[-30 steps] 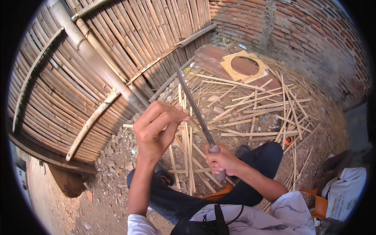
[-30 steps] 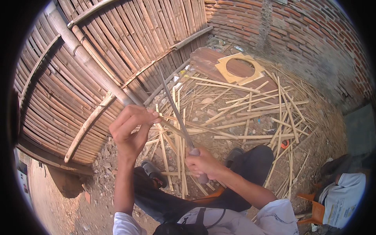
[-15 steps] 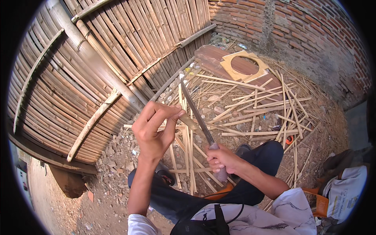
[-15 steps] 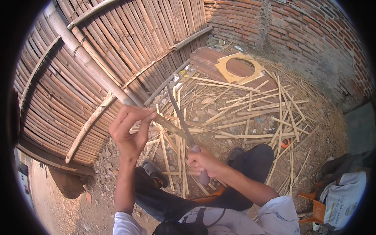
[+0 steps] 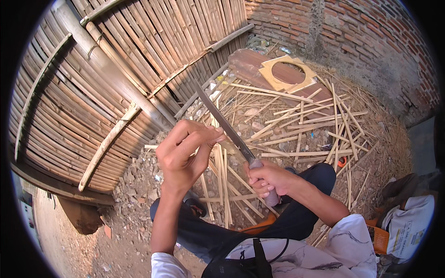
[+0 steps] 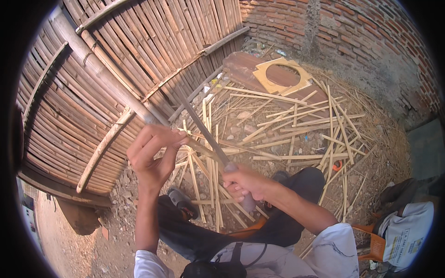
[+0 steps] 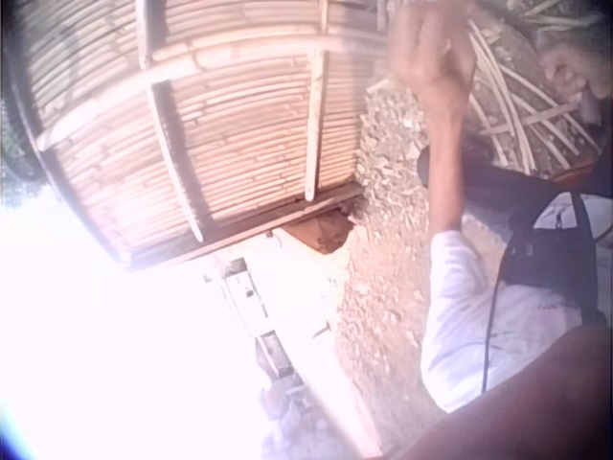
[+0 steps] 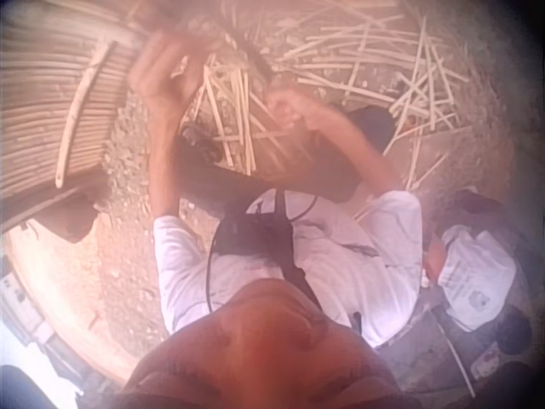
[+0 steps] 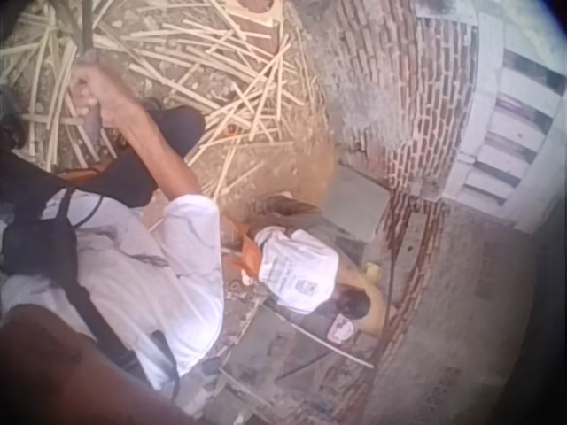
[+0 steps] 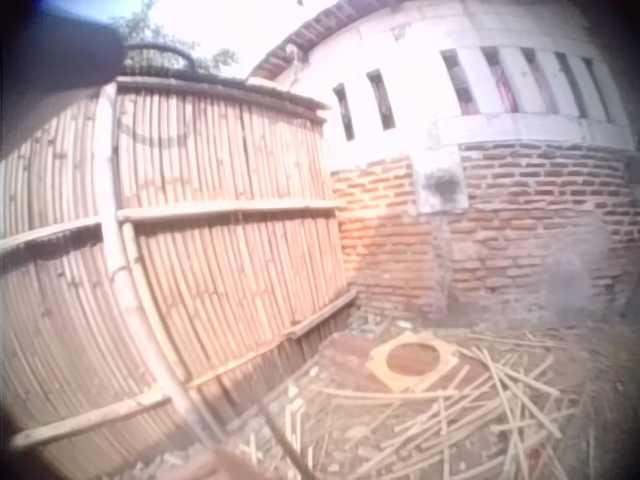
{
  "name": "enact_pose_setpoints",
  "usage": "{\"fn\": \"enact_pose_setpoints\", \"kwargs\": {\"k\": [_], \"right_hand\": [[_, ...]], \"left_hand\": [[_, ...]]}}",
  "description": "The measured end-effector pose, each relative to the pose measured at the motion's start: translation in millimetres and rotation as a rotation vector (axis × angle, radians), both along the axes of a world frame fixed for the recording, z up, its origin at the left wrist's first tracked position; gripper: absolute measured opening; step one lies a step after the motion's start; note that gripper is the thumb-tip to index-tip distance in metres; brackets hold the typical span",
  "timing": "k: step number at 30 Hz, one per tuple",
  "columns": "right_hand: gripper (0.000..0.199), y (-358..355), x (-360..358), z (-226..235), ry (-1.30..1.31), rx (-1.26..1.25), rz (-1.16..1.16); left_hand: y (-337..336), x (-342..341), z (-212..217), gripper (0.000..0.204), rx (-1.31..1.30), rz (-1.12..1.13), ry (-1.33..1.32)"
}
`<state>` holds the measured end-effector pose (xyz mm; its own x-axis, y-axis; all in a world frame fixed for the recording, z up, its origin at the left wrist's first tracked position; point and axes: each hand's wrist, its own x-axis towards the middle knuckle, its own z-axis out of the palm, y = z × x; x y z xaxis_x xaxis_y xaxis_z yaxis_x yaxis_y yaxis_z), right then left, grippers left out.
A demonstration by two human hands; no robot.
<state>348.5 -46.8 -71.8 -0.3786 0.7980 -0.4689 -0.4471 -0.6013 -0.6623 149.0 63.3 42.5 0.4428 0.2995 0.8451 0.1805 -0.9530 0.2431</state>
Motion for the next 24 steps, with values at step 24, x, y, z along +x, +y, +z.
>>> {"fn": "enact_pose_setpoints", "kwargs": {"k": [24], "right_hand": [[0.013, -1.6, -1.3, 25.9, -0.074, 0.032, 0.056]], "left_hand": [[-4.3, 0.6, -3.9, 0.028, 0.022, -0.039, -0.009]]}}
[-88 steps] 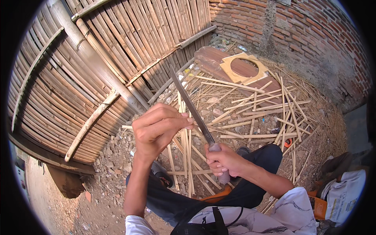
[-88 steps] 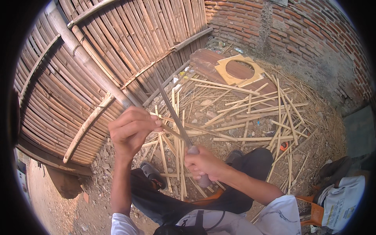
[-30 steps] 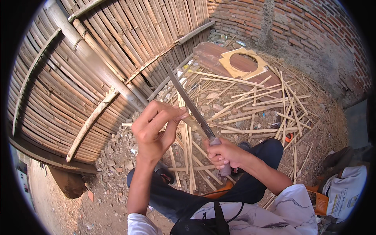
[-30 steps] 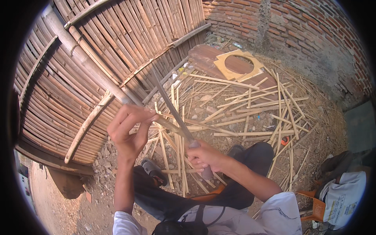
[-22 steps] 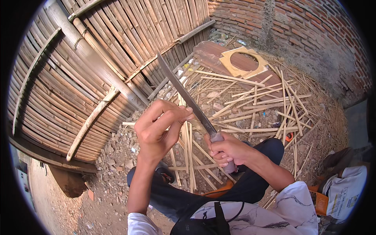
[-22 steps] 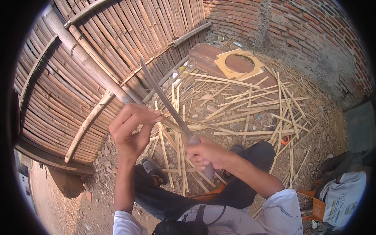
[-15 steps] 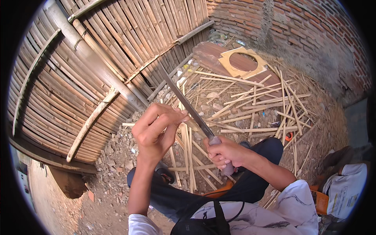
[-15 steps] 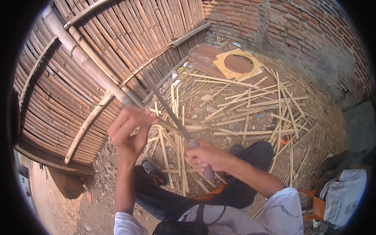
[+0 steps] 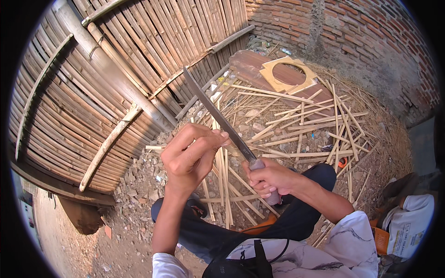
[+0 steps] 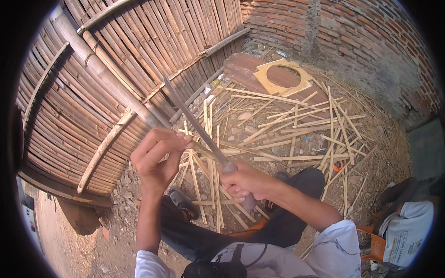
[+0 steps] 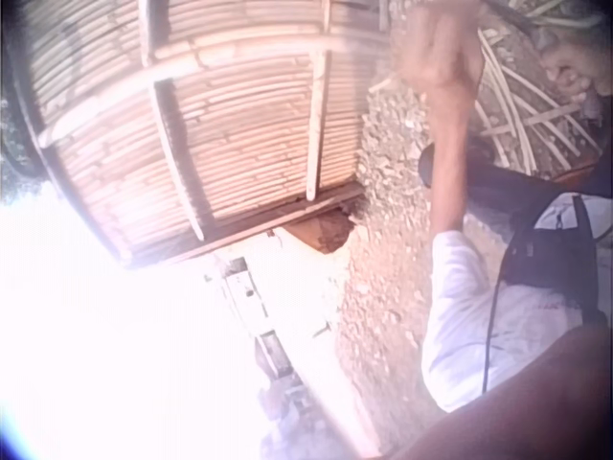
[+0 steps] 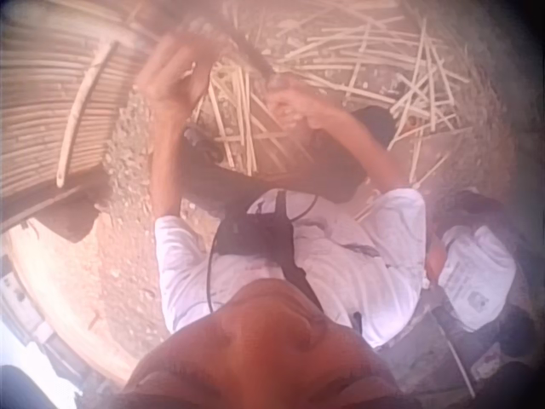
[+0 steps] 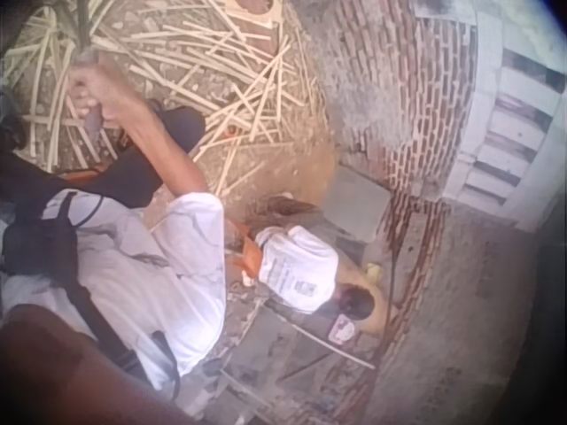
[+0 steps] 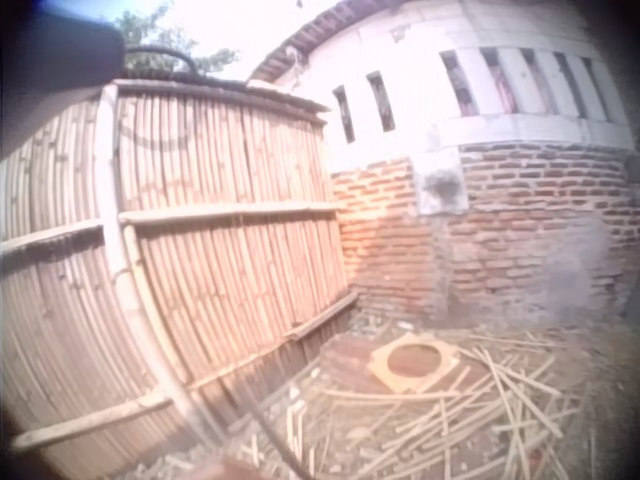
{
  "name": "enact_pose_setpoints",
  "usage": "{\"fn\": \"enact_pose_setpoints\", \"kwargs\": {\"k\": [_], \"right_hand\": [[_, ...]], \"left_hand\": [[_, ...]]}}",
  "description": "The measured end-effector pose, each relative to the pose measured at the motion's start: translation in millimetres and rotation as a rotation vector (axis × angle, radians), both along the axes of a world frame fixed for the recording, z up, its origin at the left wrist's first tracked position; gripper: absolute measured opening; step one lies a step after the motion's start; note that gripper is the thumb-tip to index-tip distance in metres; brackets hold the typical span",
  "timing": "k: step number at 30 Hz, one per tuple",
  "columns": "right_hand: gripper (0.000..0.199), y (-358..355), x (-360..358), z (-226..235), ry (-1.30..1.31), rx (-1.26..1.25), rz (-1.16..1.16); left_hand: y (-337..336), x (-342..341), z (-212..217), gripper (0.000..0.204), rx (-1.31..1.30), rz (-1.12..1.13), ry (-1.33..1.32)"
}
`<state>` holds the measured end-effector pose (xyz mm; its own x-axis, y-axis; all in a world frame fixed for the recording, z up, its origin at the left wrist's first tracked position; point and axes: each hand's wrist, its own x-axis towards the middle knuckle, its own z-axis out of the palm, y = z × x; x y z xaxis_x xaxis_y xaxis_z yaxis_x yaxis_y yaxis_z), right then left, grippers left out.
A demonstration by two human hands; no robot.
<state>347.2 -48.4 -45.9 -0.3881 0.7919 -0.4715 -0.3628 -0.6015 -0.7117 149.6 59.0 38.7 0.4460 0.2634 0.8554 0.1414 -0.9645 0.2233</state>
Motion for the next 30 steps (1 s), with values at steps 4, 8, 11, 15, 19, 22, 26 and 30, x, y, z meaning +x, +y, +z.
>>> {"fn": "enact_pose_setpoints", "kwargs": {"k": [4, 8, 11, 15, 19, 22, 26, 30], "right_hand": [[0.014, -2.2, 3.8, -33.5, 0.026, -0.120, -0.043], [0.014, 0.5, 1.0, -16.6, 0.031, -0.064, -0.036], [0.015, 4.0, -3.9, 6.6, 0.025, 0.095, 0.017], [0.017, 1.8, -9.9, -46.2, 0.041, -0.064, -0.082], [0.018, -2.2, -8.3, -85.8, 0.072, -0.136, -0.131], [0.019, -2.2, -18.5, -55.6, 0.057, -0.057, -0.148], [0.017, 0.1, -27.6, 3.6, 0.112, 0.103, -0.132], [0.014, 4.9, -31.8, -32.6, 0.153, 0.048, -0.195]], "left_hand": [[5.0, -0.1, -3.0, 0.028, 0.021, 0.001, -0.041], [-1.1, -0.8, -1.0, 0.028, 0.010, 0.047, -0.030], [-2.0, 1.3, -1.2, 0.027, 0.005, 0.109, -0.024], [4.3, 0.0, -3.6, 0.023, 0.024, 0.141, -0.046], [7.5, -6.6, -4.0, 0.019, 0.015, 0.176, -0.069], [3.2, 2.4, -0.2, 0.016, -0.010, 0.218, -0.058], [1.3, 12.1, 1.0, 0.014, -0.055, 0.241, -0.067], [-0.4, 16.4, -1.0, 0.013, -0.054, 0.259, -0.113]]}}
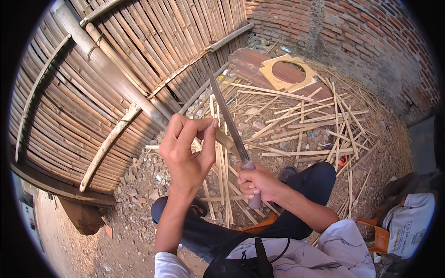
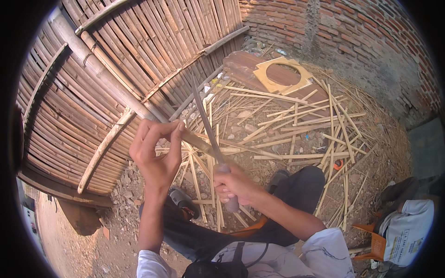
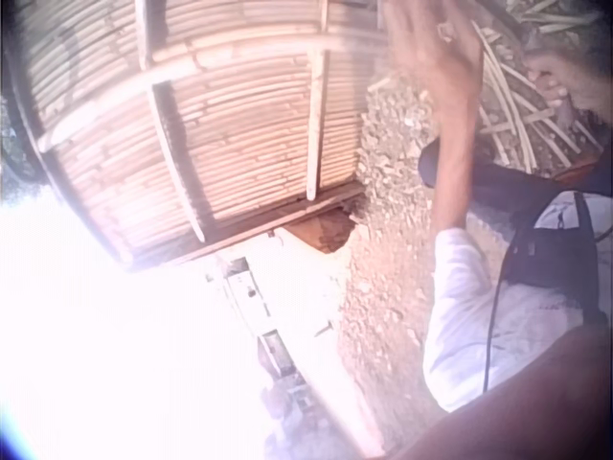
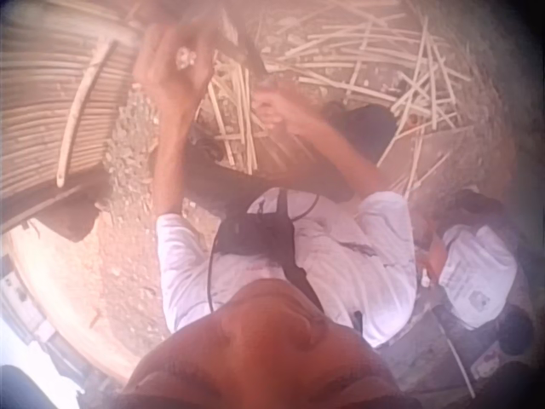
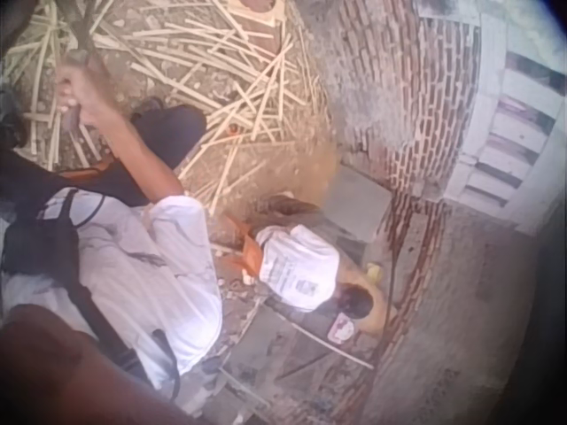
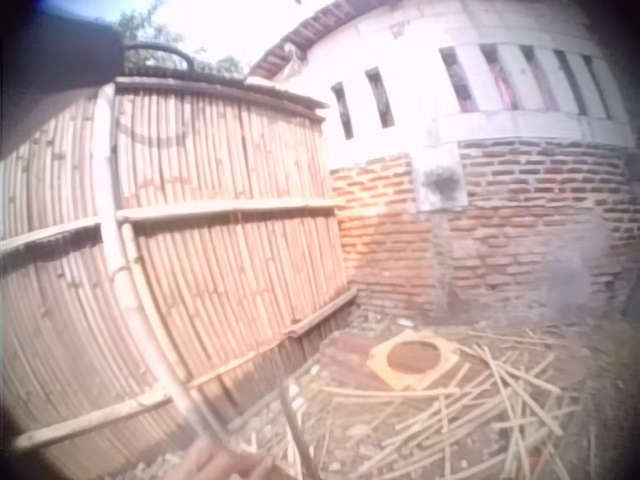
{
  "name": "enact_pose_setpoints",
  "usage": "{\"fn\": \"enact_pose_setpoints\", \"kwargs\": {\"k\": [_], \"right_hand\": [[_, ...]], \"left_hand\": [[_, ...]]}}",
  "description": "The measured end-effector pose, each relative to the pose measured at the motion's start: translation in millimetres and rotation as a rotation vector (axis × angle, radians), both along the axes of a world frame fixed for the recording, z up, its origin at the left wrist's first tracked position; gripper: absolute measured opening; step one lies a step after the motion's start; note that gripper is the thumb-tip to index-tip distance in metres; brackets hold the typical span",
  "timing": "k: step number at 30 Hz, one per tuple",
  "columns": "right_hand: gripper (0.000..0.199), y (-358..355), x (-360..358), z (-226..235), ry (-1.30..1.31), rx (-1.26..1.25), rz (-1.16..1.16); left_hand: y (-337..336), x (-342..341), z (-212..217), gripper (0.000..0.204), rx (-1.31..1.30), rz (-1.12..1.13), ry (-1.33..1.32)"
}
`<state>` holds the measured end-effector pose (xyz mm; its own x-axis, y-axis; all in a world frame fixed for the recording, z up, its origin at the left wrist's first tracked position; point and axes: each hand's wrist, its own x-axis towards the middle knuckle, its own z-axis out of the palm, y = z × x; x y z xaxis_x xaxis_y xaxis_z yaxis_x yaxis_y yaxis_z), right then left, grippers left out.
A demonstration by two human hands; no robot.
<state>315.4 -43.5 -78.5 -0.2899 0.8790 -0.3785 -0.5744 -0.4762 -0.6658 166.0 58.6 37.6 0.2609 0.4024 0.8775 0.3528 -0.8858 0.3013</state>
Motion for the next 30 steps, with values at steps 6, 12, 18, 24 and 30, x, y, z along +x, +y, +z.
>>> {"fn": "enact_pose_setpoints", "kwargs": {"k": [6, 12, 18, 24, 30], "right_hand": [[0.012, -3.4, -0.3, 3.8, -0.002, -0.039, -0.033], [0.016, 5.5, -1.9, -7.1, -0.021, -0.051, -0.016], [0.018, -12.6, 26.3, -138.3, -0.039, -0.336, -0.057], [0.014, -43.6, 20.9, -182.6, -0.210, -0.308, -0.251], [0.017, -51.7, 25.3, -243.5, -0.812, -0.114, -0.392]], "left_hand": [[-2.3, -1.6, -1.5, 0.013, 0.006, 0.013, 0.015], [-1.5, -0.8, 1.3, 0.012, -0.009, 0.031, 0.039], [15.1, -26.4, -10.4, 0.011, -0.109, -0.010, -0.029], [29.6, -43.7, -57.3, 0.018, -0.590, -0.411, -0.386], [35.0, -42.0, -76.6, 0.046, -0.908, -0.700, -0.654]]}}
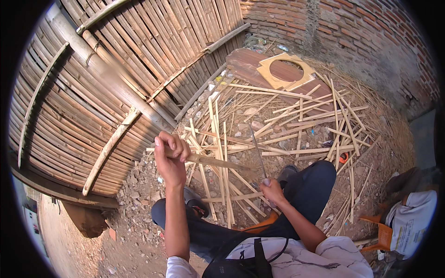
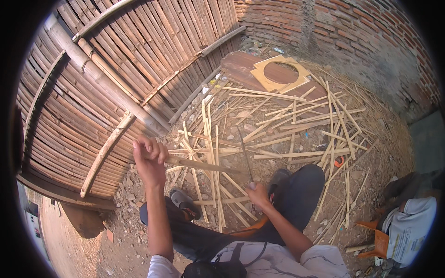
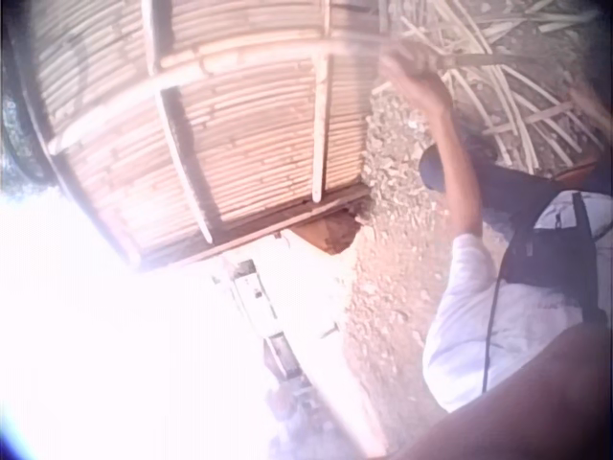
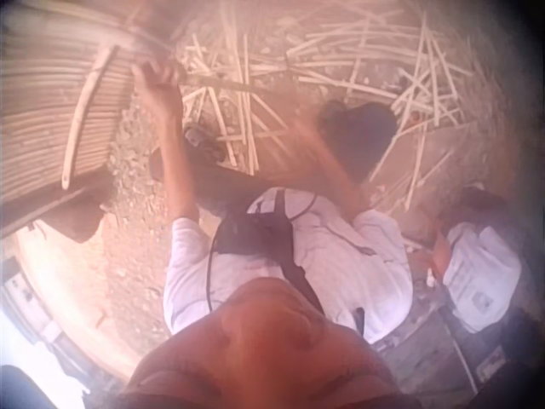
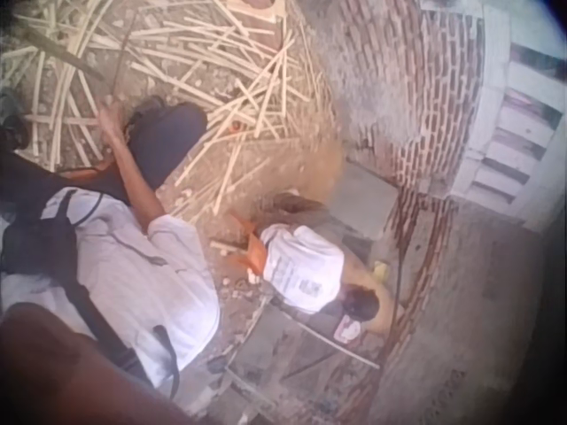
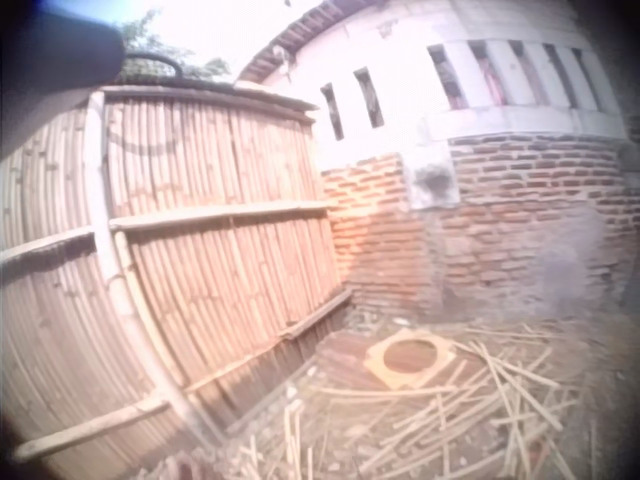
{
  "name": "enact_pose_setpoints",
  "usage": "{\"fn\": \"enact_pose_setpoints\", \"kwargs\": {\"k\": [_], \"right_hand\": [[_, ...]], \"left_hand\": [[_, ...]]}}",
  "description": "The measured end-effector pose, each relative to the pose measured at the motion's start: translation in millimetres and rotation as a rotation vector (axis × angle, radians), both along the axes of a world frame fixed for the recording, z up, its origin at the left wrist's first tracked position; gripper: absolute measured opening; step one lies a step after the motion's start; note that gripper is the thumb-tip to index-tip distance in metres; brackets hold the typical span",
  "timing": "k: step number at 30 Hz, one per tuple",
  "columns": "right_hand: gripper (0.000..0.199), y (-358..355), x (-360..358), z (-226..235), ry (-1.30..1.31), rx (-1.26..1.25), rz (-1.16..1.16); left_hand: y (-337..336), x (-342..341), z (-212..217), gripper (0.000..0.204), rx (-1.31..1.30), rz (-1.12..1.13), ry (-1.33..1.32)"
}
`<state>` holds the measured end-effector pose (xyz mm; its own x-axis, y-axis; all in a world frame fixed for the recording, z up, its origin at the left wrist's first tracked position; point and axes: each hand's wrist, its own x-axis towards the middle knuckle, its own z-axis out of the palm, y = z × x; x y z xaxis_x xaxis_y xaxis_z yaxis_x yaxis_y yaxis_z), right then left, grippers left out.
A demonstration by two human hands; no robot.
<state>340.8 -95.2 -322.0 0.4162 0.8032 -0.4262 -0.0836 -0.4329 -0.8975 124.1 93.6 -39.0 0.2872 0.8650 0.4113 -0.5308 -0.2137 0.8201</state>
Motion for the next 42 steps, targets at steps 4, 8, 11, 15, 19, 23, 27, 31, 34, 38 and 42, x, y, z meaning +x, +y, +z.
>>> {"fn": "enact_pose_setpoints", "kwargs": {"k": [4, 8, 11, 15, 19, 23, 27, 31, 34, 38, 42], "right_hand": [[0.016, -2.6, -5.8, -22.8, 0.177, -0.036, -0.040], [0.015, 0.5, -3.6, -33.5, 0.376, -0.076, -0.062], [0.015, 3.2, 1.0, -34.0, 0.675, -0.094, -0.212], [0.017, 3.8, 0.0, -22.6, 0.907, -0.102, -0.344], [0.019, -4.7, 2.8, -28.9, 0.942, -0.051, -0.321], [0.020, -2.8, 0.5, -19.6, 0.839, -0.033, -0.212], [0.021, 12.5, -9.4, 39.7, 0.687, 0.123, -0.088], [0.025, 26.4, -16.8, 63.8, 0.734, 0.138, 0.018], [0.030, 28.8, -18.9, 47.6, 0.811, 0.082, 0.026], [0.031, 25.6, -26.3, 44.4, 0.783, 0.056, 0.019], [0.023, 36.1, -18.7, 75.7, 0.623, 0.095, -0.026]], "left_hand": [[7.0, 24.1, 10.9, 0.058, -0.074, -0.011, -0.089], [21.2, 61.8, 25.8, 0.061, -0.039, 0.049, -0.013], [41.2, 76.8, 28.8, 0.058, 0.015, 0.063, 0.079], [47.3, 99.2, 44.0, 0.049, 0.114, 0.098, 0.148], [50.3, 109.7, 47.8, 0.047, 0.168, 0.032, 0.209], [49.4, 111.2, 50.1, 0.048, 0.165, -0.063, 0.236], [52.5, 115.9, 41.8, 0.052, 0.072, -0.140, 0.079], [53.0, 115.8, 43.2, 0.053, 0.049, -0.205, 0.059], [55.0, 118.4, 43.9, 0.054, 0.047, -0.185, 0.049], [59.4, 109.9, 45.7, 0.053, 0.043, -0.180, 0.053], [58.8, 103.1, 45.1, 0.053, 0.034, -0.163, 0.080]]}}
